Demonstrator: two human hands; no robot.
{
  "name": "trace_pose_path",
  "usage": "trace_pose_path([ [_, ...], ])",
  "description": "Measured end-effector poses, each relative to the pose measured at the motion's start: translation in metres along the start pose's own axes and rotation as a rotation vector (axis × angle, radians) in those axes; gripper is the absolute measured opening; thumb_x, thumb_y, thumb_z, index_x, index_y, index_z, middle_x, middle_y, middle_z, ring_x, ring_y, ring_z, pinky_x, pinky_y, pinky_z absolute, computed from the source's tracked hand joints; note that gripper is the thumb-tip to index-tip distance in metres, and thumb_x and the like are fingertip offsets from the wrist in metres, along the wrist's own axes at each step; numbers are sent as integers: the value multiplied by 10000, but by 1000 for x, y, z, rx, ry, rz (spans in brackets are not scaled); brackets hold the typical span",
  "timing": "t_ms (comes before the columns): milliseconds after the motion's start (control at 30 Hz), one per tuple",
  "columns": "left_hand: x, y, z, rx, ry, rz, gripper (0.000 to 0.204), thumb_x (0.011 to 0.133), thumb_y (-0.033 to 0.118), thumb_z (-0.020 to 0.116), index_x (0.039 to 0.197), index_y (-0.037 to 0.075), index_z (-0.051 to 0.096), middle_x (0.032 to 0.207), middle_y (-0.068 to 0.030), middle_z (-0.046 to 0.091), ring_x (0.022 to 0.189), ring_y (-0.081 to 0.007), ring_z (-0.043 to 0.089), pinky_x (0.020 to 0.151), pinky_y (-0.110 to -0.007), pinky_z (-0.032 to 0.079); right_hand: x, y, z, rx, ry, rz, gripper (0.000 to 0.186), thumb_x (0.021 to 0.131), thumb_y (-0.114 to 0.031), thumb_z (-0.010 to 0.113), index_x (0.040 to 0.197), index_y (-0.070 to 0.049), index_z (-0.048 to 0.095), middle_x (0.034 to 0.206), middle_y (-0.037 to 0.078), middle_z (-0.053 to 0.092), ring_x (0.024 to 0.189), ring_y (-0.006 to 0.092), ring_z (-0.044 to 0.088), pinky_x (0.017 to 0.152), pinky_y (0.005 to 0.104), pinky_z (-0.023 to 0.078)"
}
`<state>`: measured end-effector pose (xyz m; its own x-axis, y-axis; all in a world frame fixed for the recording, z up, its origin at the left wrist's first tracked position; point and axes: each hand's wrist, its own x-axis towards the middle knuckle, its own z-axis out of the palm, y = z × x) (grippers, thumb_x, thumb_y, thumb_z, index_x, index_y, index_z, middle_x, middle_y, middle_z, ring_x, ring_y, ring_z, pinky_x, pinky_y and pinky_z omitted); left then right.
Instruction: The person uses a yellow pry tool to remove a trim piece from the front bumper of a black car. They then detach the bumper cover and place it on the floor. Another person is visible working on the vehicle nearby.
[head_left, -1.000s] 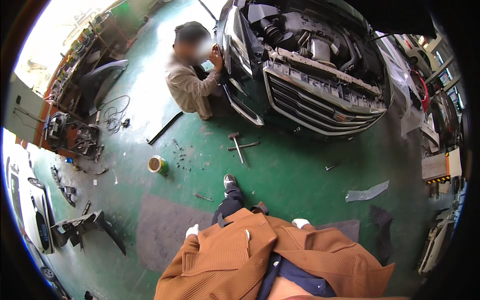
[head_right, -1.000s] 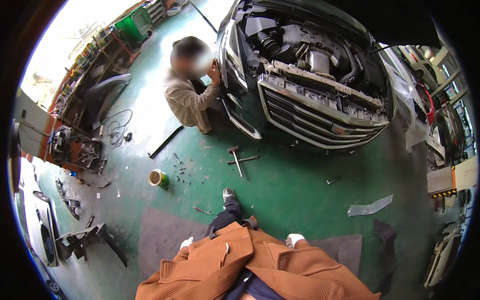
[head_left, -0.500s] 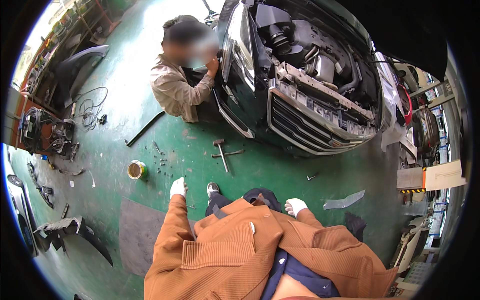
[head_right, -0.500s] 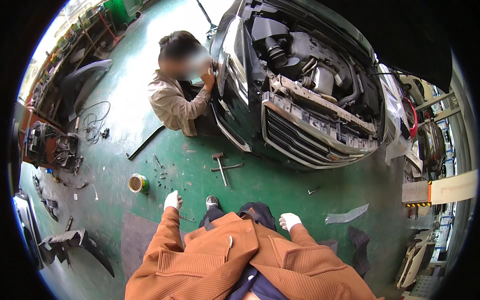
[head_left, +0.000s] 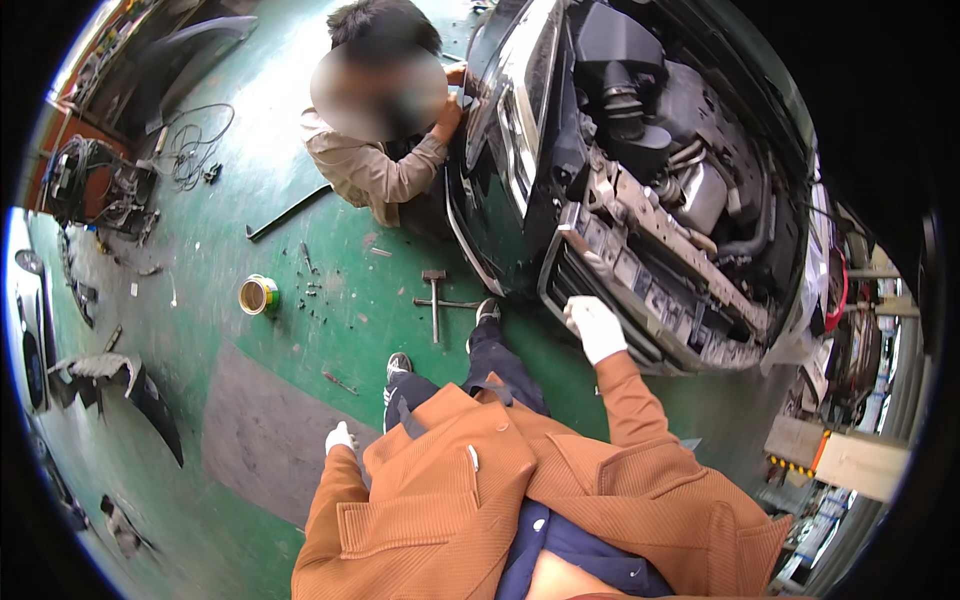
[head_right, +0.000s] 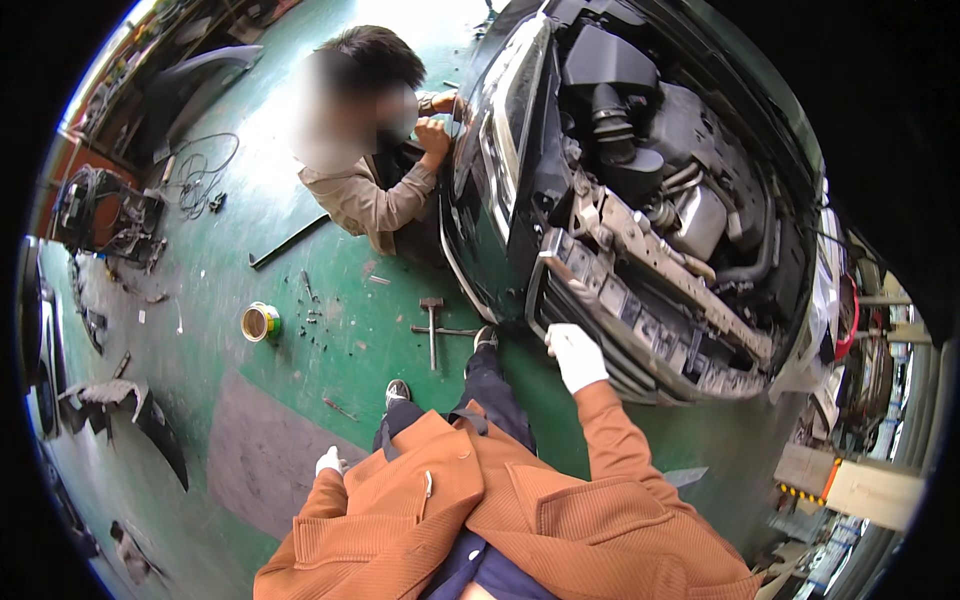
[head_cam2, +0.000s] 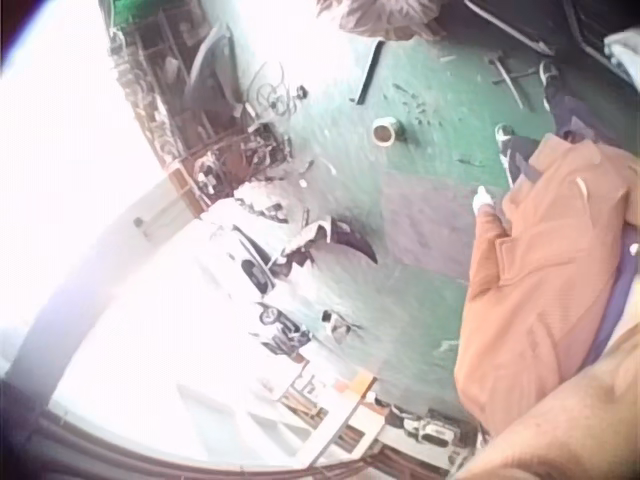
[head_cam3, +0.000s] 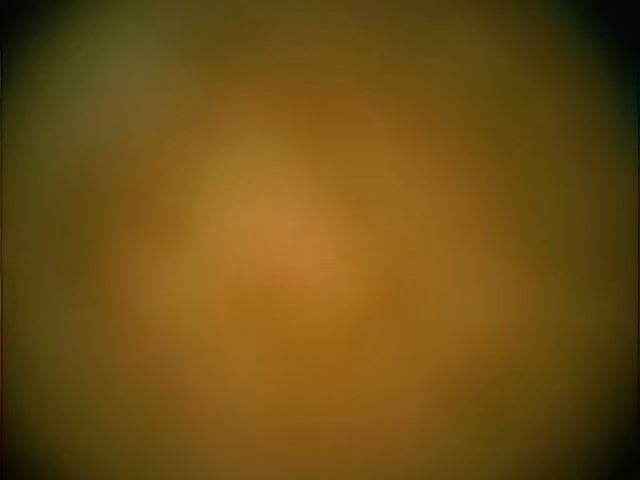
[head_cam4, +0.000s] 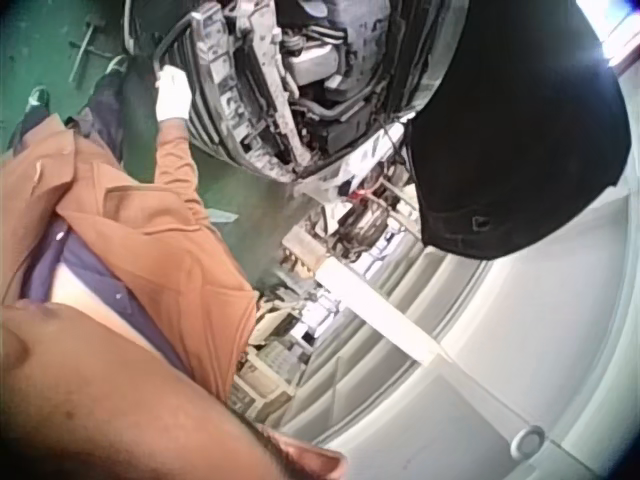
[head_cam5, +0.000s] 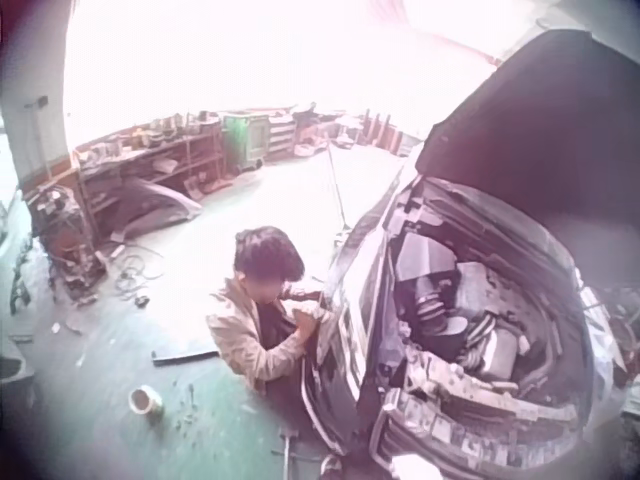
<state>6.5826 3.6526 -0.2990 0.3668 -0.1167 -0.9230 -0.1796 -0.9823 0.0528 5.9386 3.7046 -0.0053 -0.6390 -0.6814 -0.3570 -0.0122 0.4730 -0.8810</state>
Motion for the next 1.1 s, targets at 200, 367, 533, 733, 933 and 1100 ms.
trace_pose_path([
  [200,-68,18,116,-361,-75,233,318,1018,445,591,967,131,597,715,1,528,525,-153,454,477,-332,376,163,-128,-5,-548,9,-653,255,953,-114,667,1191,-25,696,1188,151,709,1099,312,672,1001,384,515],
  [367,-137,109,188,94,-84,622,491,1039,454,534,1265,42,677,1305,-217,672,1231,-365,620,1053,-415,463,251,-139,17,-943,179,-834,521,902,-265,745,1361,-50,626,1399,213,603,1309,403,534,1148,493,372],
  [533,-134,207,279,300,-213,713,524,1032,464,565,1341,49,646,1337,-211,663,1276,-365,608,1087,-399,453,262,-118,54,-1176,276,-569,704,924,-248,683,1541,-21,431,1614,265,343,1469,434,338,1236,511,253],
  [733,-165,329,406,137,-499,805,582,1038,440,576,1401,-14,585,1345,-227,650,1290,-342,594,1108,-377,432,268,-107,59,-1227,339,-576,652,903,-81,637,1517,22,444,1605,264,371,1464,430,369,1237,481,274],
  [933,-198,393,468,54,-416,907,728,996,508,592,1520,18,469,1512,-258,504,1409,-404,467,1190,-436,356,273,-107,55,-1329,336,-528,641,948,-171,599,1516,67,422,1599,289,369,1482,432,366,1254,475,241],
  [1100,-195,405,505,0,-263,923,749,1007,529,575,1554,42,417,1571,-251,430,1446,-424,403,1212,-475,323,272,-103,60,-1198,346,-556,580,970,-61,506,1532,38,406,1628,249,326,1517,387,310,1266,481,194],
])
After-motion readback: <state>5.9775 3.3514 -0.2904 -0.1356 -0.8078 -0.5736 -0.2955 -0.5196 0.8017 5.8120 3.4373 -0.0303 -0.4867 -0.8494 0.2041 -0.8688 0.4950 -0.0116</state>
